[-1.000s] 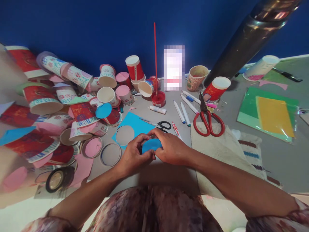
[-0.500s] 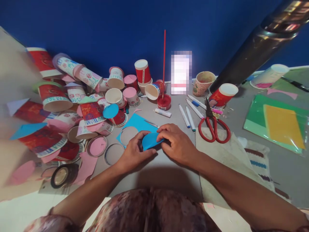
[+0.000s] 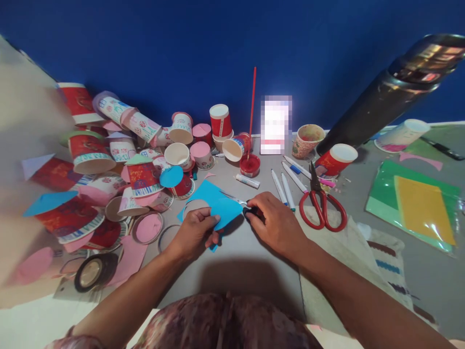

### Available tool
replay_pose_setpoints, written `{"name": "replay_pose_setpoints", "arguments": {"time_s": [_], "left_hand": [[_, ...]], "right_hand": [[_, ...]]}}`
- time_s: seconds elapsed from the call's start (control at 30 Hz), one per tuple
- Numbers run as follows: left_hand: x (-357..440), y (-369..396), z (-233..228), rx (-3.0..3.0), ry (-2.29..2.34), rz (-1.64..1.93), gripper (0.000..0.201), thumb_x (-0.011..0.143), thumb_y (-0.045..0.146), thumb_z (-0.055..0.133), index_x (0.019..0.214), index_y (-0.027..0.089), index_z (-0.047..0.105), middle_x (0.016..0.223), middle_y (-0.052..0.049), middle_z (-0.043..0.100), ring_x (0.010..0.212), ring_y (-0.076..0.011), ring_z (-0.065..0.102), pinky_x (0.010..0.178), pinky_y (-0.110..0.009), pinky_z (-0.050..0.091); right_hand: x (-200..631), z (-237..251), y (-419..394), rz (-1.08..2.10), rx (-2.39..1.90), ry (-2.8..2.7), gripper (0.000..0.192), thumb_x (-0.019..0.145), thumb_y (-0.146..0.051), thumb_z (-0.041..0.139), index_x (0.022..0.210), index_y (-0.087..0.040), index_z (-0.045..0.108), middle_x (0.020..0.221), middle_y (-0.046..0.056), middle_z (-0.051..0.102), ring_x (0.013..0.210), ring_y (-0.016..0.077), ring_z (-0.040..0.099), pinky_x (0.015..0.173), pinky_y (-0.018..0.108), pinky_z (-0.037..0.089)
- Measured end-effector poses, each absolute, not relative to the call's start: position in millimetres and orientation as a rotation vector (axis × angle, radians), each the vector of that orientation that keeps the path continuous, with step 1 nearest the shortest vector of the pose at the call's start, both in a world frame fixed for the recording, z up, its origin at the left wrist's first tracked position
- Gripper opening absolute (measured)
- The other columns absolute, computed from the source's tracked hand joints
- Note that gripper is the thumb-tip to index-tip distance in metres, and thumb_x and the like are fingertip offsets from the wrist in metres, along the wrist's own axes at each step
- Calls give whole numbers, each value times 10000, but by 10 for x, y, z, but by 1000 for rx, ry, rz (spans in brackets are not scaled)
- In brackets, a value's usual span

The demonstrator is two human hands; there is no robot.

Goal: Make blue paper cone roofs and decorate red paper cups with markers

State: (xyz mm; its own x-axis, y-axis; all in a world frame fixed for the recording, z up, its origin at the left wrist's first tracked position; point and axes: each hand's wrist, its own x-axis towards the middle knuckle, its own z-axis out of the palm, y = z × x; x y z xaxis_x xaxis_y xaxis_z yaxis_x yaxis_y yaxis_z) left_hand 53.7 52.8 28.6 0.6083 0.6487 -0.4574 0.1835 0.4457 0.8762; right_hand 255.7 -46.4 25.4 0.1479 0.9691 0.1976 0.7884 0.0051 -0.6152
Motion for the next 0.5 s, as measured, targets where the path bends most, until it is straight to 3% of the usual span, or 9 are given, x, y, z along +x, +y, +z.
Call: {"name": "replay_pose_setpoints", "arguments": {"time_s": [0.1,0.3,0.5], "left_hand": [[510,574,353,1300,1022,447,265,843,388,615,693,200,504,445,32,593,323,-74,419,375,-189,295],[491,619,463,1570,1139,629,221,870,349,576,720,187,572,528,51,552,475,-112,576,482,-205,396],[454,681,430,1430,1122,688,170,819,352,649,807,191,595,503,97,453,410,-77,412,434,-203,312]], "right_hand": [[2600,240,-481,372,-2062,-1823,178,937,-328,624,1054,-197,650,1042,100,670,942,272,663,747,356,492],[2623,174,-459,360,-2186,-1887,238,980,-358,575,1111,-171,642,1082,114,681,971,289,690,750,370,502],[2623,199,-377,303,-2265,-1911,179,967,-330,549,968,-202,673,946,88,697,835,257,694,590,315,418]]}}
